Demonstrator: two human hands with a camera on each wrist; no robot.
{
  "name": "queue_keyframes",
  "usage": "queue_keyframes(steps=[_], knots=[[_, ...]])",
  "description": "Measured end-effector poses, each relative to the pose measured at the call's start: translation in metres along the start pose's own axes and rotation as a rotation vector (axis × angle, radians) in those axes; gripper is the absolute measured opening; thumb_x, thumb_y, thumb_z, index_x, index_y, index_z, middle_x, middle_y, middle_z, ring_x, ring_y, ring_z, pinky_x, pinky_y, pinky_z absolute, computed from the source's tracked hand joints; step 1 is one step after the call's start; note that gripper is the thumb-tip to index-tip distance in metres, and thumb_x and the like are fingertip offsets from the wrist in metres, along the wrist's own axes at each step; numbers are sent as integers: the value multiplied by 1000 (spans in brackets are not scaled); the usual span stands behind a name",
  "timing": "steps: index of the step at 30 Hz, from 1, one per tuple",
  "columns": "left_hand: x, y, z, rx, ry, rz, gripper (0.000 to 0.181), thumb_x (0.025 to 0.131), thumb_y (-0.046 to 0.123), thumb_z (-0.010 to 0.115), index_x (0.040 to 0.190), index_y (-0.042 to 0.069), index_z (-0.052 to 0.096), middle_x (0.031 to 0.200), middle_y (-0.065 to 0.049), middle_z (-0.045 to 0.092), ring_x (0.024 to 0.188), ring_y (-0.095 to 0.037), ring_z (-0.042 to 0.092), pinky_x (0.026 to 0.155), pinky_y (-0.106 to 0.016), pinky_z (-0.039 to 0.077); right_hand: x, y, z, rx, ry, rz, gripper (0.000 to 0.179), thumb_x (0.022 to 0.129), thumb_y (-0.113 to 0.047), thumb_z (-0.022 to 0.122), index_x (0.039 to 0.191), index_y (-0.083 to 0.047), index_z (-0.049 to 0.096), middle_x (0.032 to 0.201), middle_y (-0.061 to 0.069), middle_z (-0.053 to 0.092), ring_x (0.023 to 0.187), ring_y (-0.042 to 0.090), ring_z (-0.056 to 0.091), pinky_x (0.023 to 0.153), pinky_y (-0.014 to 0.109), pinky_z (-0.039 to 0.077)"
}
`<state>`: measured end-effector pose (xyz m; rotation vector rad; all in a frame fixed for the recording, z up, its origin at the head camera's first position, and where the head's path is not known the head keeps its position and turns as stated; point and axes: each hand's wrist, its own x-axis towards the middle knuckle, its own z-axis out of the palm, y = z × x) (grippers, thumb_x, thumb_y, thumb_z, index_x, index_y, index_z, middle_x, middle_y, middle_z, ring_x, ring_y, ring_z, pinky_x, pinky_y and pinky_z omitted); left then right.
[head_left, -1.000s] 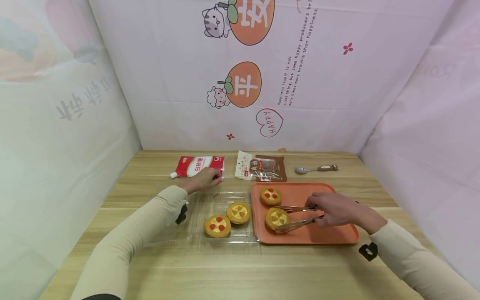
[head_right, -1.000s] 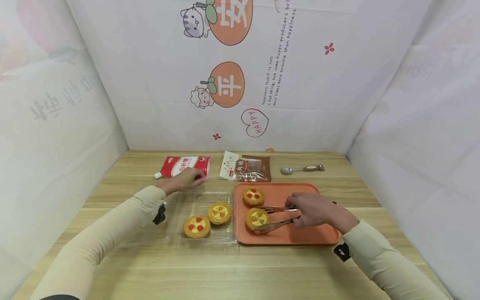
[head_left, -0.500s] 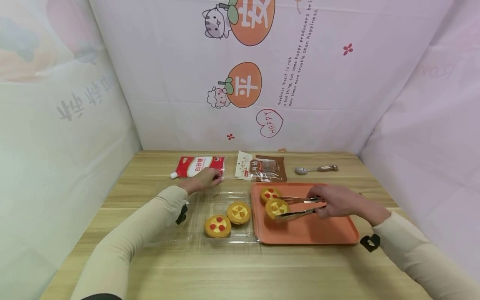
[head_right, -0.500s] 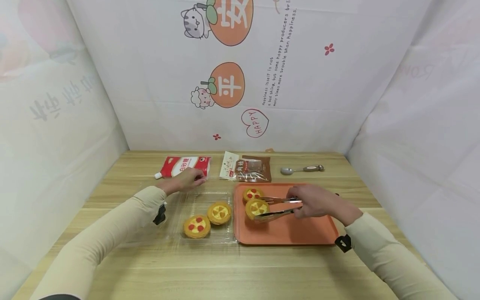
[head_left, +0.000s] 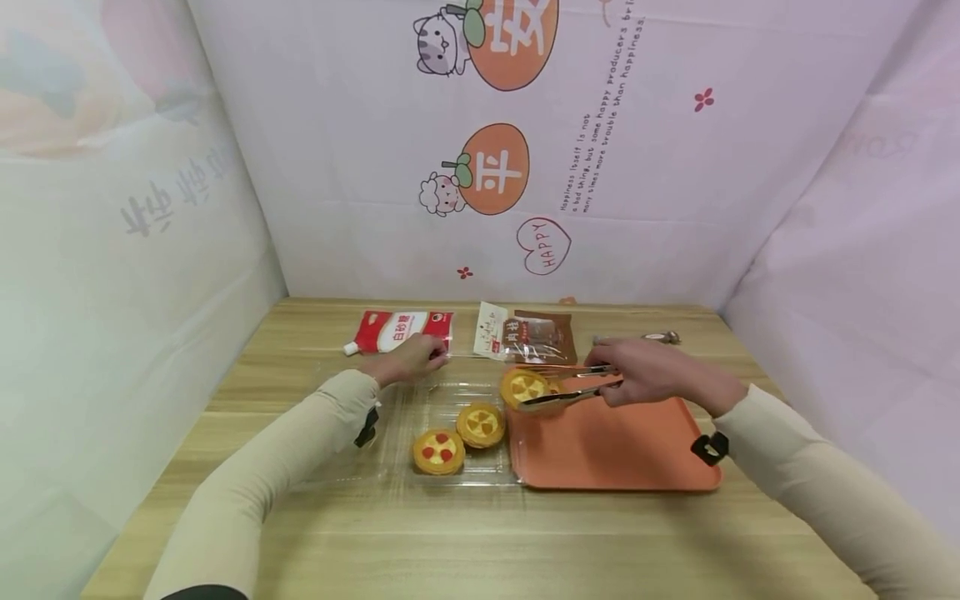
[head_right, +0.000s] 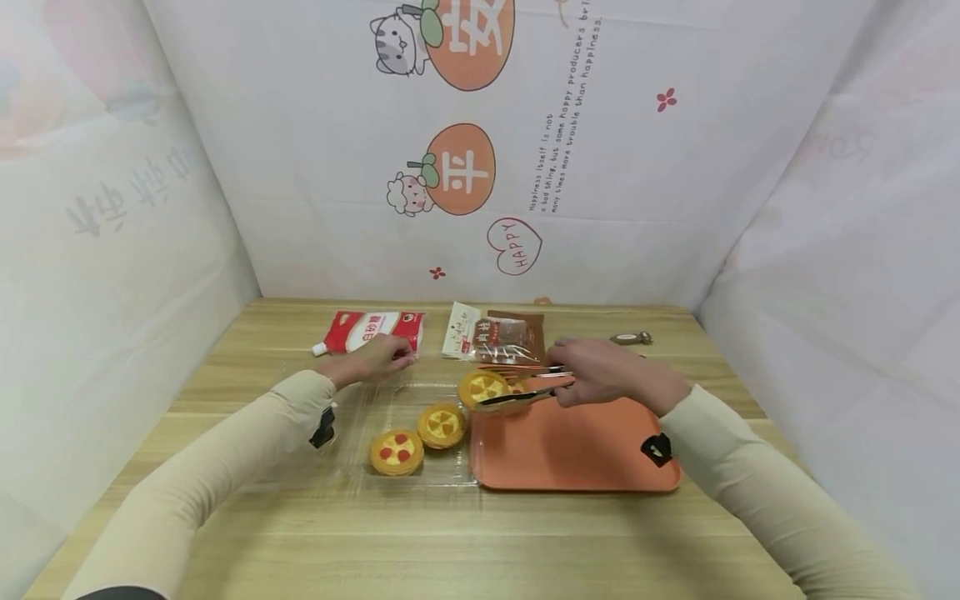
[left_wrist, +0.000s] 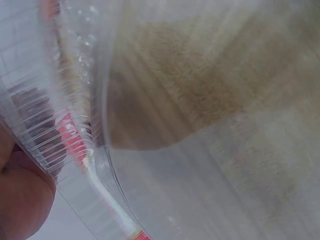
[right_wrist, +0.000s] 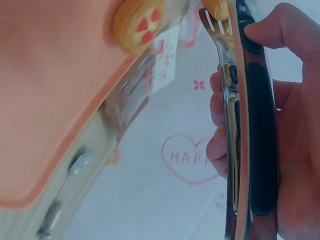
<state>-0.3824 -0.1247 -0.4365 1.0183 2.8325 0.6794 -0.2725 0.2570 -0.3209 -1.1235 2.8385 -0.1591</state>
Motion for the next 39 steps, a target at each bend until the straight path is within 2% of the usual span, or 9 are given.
queue_keyframes(steps=[3,9,14,17,21,28,33,39], knots=[[1,0,1,-2,-7,0,15,101,12,64,92,0,69,81,-9,68,72,-13,54,71,-23,47,16,-7,1,-12,-17,-32,37,87,-17,65,121,-5,71,106,9,69,76,8,53,66,29,44],[2,1,3,3,-4,12,14,101,11,64,92,1,69,81,-9,67,72,-12,54,70,-22,46,48,-20,8,-49,-59,-73,40,88,-20,64,125,-3,69,119,15,70,81,15,59,71,33,46],[2,2,3,1,34,67,20,100,7,64,81,1,64,70,-4,58,64,-9,46,63,-21,39,69,-33,11,-79,-86,-106,40,92,-20,65,127,-2,68,128,17,69,97,24,67,78,40,54],[1,3,2,0,50,94,24,100,5,62,76,2,60,66,-1,51,61,-8,41,62,-21,35,78,-40,14,-112,-91,-154,37,94,-19,64,126,-1,68,124,16,70,102,26,67,81,42,56],[1,2,2,2,52,95,24,101,5,61,76,2,61,66,0,51,61,-8,41,61,-20,35,87,-46,20,-128,-89,-191,34,96,-20,63,124,-1,68,117,15,70,97,24,67,79,40,56],[2,0,4,12,60,80,20,100,5,62,80,1,63,69,-4,57,62,-8,44,61,-20,37,98,-54,28,-121,-116,-179,36,99,-22,62,128,-1,68,125,17,69,109,30,69,91,47,58],[2,-1,3,22,67,84,19,99,6,64,81,1,64,71,-6,61,64,-8,46,62,-20,38,103,-62,28,-129,-176,-148,37,100,-24,61,128,-1,68,121,17,68,101,28,68,86,45,57],[1,-4,3,18,80,95,18,98,5,64,81,1,64,70,-7,60,64,-9,46,62,-21,39,111,-67,30,-139,-205,-141,34,99,-26,63,122,-2,70,115,14,70,97,25,67,82,44,56]])
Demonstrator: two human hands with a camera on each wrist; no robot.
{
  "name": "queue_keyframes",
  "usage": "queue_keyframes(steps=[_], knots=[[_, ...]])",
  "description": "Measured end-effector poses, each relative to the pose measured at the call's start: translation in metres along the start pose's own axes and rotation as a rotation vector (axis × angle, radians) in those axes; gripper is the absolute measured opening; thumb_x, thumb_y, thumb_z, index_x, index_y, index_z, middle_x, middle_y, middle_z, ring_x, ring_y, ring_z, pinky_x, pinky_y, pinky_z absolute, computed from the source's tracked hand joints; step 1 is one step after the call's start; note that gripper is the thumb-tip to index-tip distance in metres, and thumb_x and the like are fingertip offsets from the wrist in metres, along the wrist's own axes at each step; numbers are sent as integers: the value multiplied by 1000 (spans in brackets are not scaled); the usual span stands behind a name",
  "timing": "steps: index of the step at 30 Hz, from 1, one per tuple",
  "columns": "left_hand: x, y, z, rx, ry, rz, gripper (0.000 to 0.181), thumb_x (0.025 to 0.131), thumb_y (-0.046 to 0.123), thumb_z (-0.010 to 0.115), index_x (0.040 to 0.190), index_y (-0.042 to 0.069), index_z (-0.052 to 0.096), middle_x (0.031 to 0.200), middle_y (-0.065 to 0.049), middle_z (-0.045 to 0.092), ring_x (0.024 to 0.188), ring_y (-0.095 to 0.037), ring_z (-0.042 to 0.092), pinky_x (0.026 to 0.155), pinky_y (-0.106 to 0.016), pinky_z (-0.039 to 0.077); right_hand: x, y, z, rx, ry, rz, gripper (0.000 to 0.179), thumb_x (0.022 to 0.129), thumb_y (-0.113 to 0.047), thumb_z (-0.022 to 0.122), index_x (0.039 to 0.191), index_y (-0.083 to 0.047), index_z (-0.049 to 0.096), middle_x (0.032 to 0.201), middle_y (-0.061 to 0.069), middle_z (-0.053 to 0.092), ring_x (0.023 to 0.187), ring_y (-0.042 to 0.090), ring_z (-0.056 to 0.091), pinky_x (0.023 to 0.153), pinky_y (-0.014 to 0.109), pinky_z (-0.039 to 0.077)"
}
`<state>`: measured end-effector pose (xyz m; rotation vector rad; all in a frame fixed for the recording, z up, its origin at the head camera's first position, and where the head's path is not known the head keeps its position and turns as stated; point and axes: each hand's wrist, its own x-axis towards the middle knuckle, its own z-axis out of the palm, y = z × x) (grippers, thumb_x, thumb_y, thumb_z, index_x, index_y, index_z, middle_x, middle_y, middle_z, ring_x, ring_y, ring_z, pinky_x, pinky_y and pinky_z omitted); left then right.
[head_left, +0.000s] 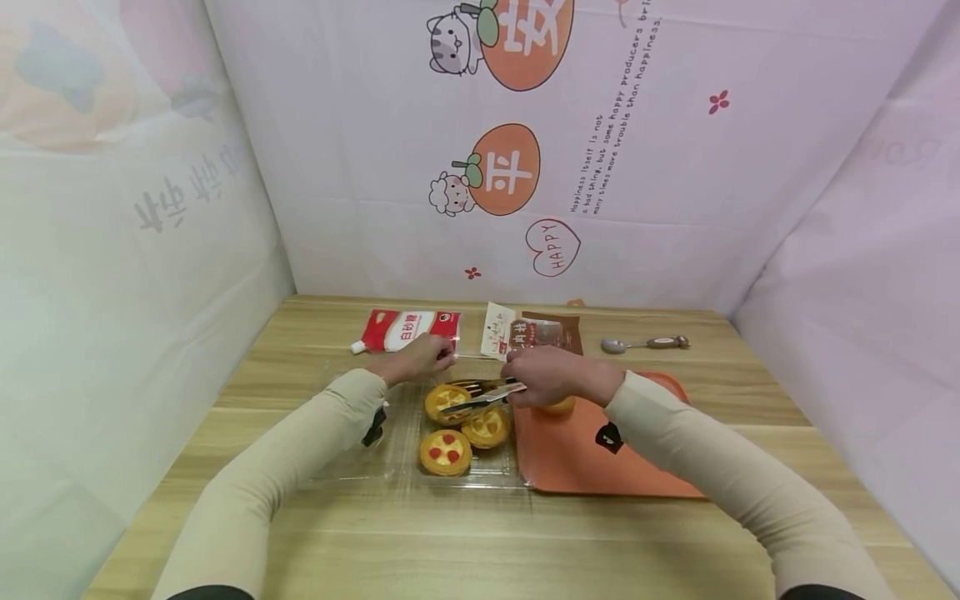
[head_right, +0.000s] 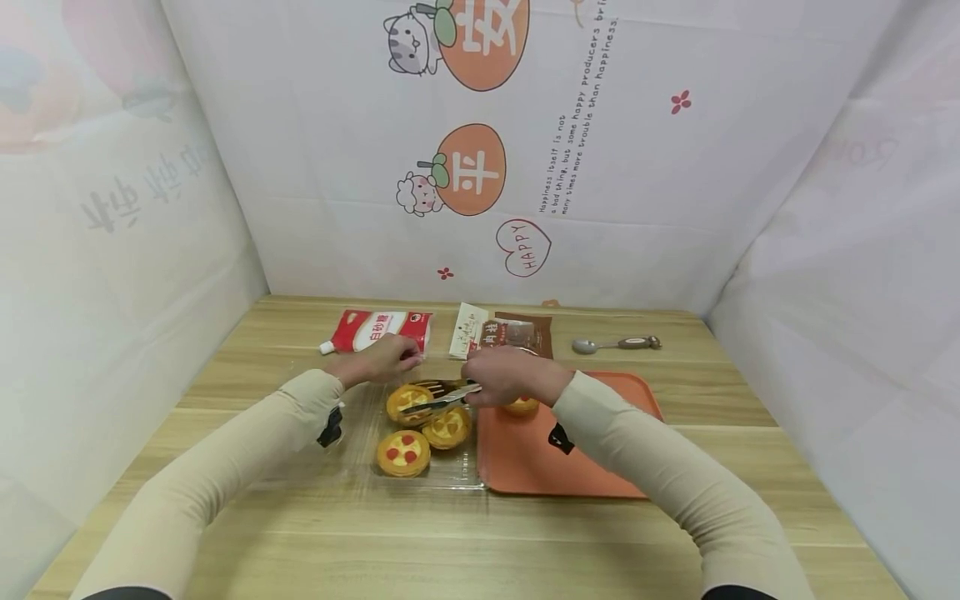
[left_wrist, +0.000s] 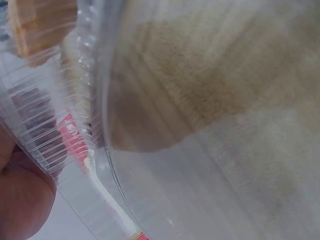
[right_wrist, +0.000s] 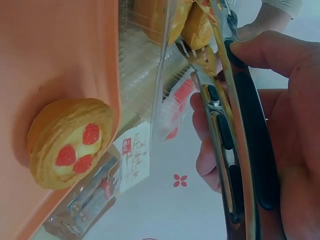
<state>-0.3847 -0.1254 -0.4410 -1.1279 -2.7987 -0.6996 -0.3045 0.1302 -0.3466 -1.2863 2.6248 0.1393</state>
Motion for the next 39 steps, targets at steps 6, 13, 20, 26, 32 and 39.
queue_keyframes(steps=[6,13,20,26,32,39], knots=[[0,0,0,-3,-4,8,20,99,5,63,78,1,62,68,-4,56,63,-8,44,61,-20,37,2,-1,1,-11,-19,15,33,99,-27,63,119,-3,71,112,13,70,95,24,67,81,44,56],[-1,3,-1,-8,-11,-3,22,100,6,63,78,2,62,68,-3,55,63,-8,44,61,-20,37,0,-1,0,-8,-19,19,35,98,-28,62,120,-2,70,114,15,70,98,26,67,84,45,56],[-1,6,-2,-6,-30,-21,20,100,6,63,80,2,62,69,-3,56,64,-9,45,62,-20,37,-1,0,0,5,-17,20,35,98,-27,61,122,-2,70,117,16,70,98,27,67,84,46,56],[-1,6,-2,-10,-27,-30,21,100,6,62,80,1,63,70,-5,57,63,-9,45,62,-21,37,1,0,1,-19,10,15,29,98,-25,61,115,-3,70,107,12,69,87,20,63,74,39,53],[-1,4,-1,-6,-28,-35,19,100,7,63,82,1,64,71,-6,60,64,-9,46,62,-20,37,5,-2,0,-16,-34,36,29,99,-27,61,113,-4,71,107,12,69,88,21,64,75,40,52],[-1,7,-4,-14,-50,-55,17,101,7,63,86,0,66,75,-8,63,66,-10,48,63,-20,40,2,-1,-2,17,-54,75,38,99,-30,61,125,-4,69,118,14,70,99,25,67,86,46,56]])
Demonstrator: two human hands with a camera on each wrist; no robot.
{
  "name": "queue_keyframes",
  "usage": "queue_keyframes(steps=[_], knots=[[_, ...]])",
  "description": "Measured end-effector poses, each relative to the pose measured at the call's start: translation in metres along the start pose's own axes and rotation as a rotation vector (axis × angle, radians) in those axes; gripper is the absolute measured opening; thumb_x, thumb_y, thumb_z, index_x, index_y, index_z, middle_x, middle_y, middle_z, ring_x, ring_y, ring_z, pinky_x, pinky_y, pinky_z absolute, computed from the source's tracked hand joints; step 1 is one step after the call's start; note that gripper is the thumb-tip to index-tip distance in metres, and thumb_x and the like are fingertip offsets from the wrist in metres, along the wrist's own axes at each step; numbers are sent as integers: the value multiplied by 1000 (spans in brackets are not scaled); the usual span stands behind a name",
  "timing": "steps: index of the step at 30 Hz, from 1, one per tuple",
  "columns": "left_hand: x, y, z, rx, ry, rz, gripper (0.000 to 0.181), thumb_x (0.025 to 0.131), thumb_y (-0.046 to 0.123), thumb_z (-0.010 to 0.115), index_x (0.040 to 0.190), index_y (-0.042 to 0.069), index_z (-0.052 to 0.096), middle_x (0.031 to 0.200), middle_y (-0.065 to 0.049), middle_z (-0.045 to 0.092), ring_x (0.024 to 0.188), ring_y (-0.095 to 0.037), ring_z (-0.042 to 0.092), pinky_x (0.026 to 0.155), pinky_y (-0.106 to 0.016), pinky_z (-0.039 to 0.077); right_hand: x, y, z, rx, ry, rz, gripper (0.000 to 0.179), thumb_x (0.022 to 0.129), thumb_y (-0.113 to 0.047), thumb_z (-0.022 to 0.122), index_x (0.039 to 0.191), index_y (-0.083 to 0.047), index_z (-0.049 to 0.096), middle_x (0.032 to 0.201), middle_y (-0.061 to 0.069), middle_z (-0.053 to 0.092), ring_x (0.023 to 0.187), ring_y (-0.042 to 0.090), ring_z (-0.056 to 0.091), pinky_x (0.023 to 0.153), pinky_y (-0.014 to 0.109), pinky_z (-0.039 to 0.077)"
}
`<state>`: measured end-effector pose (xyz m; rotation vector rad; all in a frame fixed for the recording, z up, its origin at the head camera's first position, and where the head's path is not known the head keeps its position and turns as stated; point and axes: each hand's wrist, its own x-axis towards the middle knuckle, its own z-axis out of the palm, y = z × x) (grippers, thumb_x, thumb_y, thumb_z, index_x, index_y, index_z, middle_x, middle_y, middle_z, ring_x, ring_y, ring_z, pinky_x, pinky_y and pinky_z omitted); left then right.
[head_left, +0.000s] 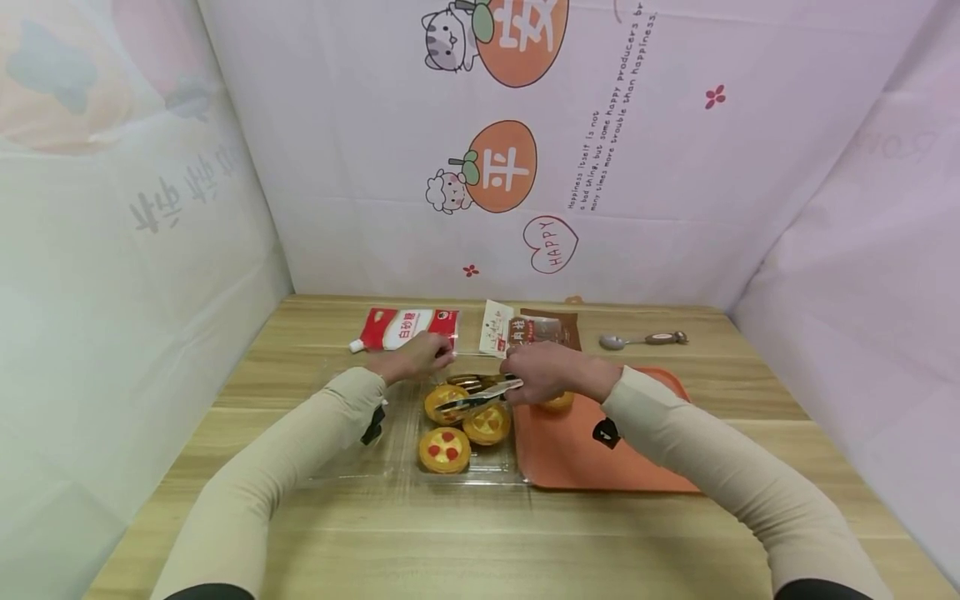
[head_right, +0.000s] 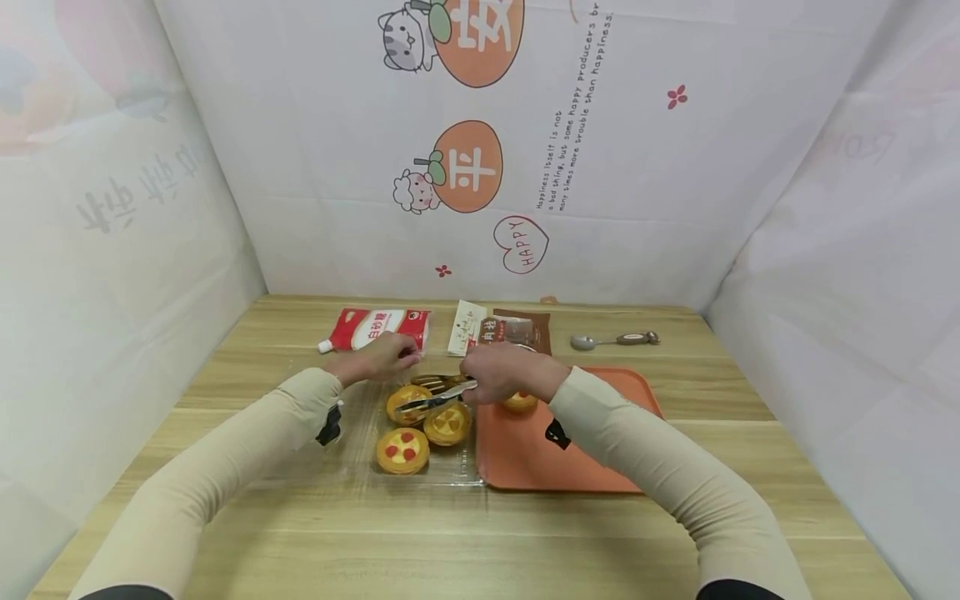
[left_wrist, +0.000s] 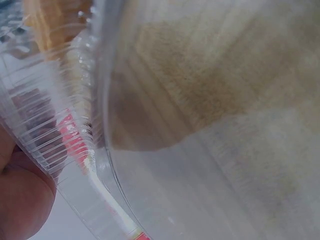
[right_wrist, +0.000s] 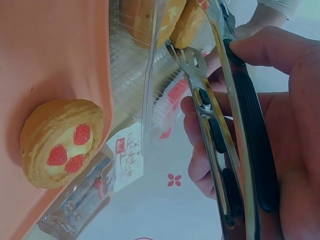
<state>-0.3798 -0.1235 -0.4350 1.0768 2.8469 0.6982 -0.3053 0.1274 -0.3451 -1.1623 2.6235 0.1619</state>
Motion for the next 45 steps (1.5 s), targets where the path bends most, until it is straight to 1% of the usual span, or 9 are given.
queue_keyframes(steps=[5,8,17,31,35,37,40,42,45], knots=[[0,1,-2,3,-16,-15,17,102,9,62,88,0,66,76,-7,63,67,-11,49,64,-20,41,-4,1,-3,11,0,2,40,100,-28,60,128,-1,68,124,18,69,102,28,68,89,48,57],[1,0,-1,6,-18,-22,16,101,9,63,88,0,66,76,-7,63,67,-11,49,64,-20,41,-6,0,-4,6,11,-8,39,99,-28,61,127,-1,68,122,18,68,100,27,68,87,47,57],[2,-1,0,15,7,12,16,100,8,63,87,-1,67,77,-9,66,67,-11,50,65,-21,42,-5,2,1,-20,58,-30,36,99,-27,62,124,-2,70,116,15,68,93,24,67,82,44,57],[3,-4,4,11,-1,8,17,101,9,62,87,0,66,75,-8,63,66,-11,49,64,-20,41,-10,4,2,-4,49,-9,36,96,-28,64,121,-3,70,113,13,71,94,24,67,82,44,55],[3,-3,4,8,-7,2,17,101,10,62,86,1,65,75,-7,62,66,-10,49,64,-21,40,-20,13,-1,19,93,24,41,96,-28,64,128,-4,69,127,16,71,110,30,70,92,48,57],[3,-3,4,13,-4,2,17,101,9,62,86,1,66,75,-7,63,66,-10,49,64,-21,41,-28,20,-3,42,121,48,44,95,-29,64,131,-4,68,134,17,68,111,30,69,92,48,58],[4,-3,3,9,-6,-10,16,101,9,63,88,1,67,77,-7,64,68,-11,50,65,-21,42,-44,33,-5,76,165,75,47,94,-27,65,134,-2,66,141,22,64,100,29,71,85,47,58],[4,-3,2,11,-5,-11,15,100,9,63,88,1,67,77,-8,65,68,-11,51,65,-21,42,-56,43,-4,96,192,104,48,93,-26,65,135,-1,66,139,23,65,92,28,69,80,46,56],[3,-3,2,12,-6,-11,16,100,8,63,87,0,68,77,-9,66,68,-11,52,65,-22,43,-78,58,0,99,233,156,49,92,-27,66,133,-1,67,130,21,68,91,28,70,78,46,57]])
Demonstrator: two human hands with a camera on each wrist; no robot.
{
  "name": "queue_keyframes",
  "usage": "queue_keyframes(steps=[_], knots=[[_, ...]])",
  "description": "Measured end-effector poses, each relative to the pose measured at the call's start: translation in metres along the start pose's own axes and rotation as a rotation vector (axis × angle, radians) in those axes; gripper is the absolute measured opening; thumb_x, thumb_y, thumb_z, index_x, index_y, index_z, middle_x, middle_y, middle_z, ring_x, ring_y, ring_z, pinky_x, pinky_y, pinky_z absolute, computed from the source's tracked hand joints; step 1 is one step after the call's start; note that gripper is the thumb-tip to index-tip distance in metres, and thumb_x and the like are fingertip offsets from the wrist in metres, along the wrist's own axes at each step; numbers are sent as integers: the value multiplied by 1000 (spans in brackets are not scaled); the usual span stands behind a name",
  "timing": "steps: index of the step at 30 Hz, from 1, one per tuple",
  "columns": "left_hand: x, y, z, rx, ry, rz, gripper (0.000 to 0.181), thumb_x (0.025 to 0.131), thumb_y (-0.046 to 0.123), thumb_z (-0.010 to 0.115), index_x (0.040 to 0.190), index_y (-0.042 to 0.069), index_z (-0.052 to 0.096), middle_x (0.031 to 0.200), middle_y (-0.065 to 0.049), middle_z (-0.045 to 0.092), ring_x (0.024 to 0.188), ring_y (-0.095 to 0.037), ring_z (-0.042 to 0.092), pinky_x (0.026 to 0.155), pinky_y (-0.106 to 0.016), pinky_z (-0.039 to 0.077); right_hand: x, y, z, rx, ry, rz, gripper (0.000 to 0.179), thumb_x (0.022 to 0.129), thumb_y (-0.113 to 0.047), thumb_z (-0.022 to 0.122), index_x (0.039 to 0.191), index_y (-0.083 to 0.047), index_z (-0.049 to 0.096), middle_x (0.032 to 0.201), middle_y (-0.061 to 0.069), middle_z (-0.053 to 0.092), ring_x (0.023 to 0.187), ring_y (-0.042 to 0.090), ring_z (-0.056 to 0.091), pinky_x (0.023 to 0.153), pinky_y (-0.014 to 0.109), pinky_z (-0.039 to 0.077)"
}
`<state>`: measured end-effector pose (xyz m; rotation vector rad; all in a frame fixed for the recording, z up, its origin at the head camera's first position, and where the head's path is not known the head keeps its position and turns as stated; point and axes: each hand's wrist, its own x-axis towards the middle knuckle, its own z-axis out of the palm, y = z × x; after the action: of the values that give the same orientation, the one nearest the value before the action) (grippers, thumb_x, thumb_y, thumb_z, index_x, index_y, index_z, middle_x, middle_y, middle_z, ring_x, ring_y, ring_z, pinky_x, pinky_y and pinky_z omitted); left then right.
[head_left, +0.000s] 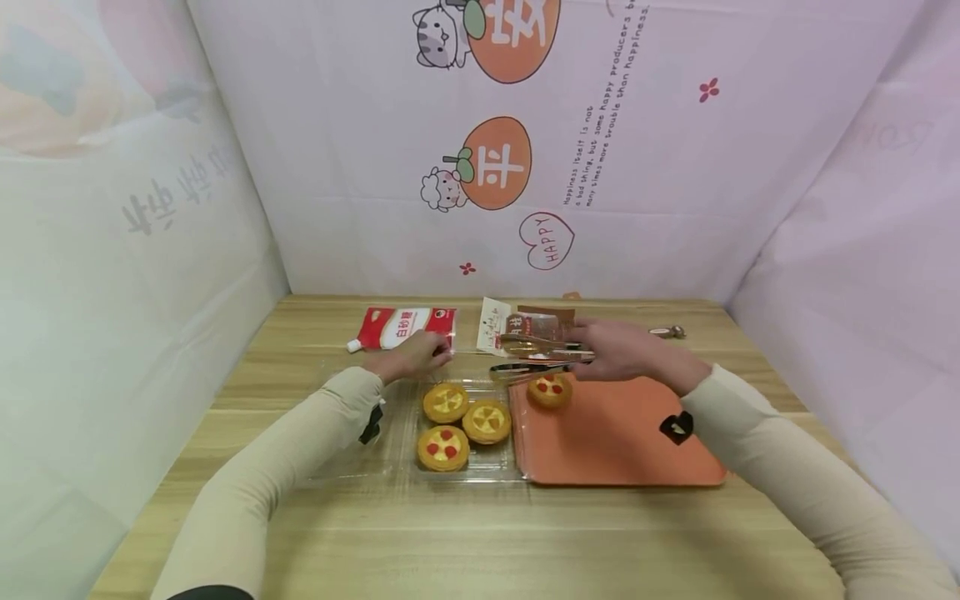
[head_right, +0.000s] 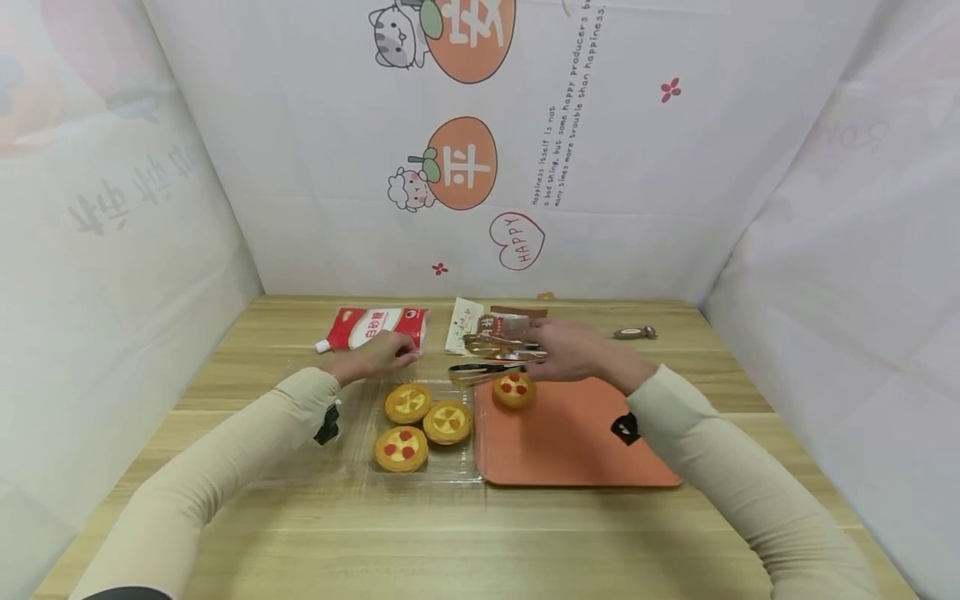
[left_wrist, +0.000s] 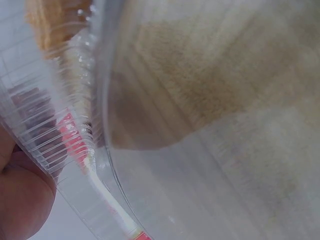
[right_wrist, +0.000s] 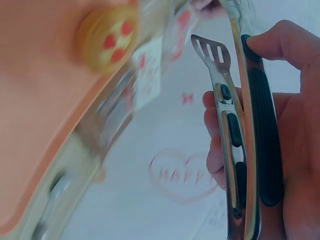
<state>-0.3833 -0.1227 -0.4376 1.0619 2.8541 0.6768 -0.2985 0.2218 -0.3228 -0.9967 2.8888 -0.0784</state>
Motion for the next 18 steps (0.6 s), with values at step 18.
queue_keyframes(steps=[18], knots=[[1,3,0,-2,-19,-35,15,101,10,64,89,2,69,79,-8,67,71,-12,54,68,-23,45,-76,69,34,31,-28,153,48,87,-31,72,125,-1,71,120,16,71,94,25,69,77,46,58]])
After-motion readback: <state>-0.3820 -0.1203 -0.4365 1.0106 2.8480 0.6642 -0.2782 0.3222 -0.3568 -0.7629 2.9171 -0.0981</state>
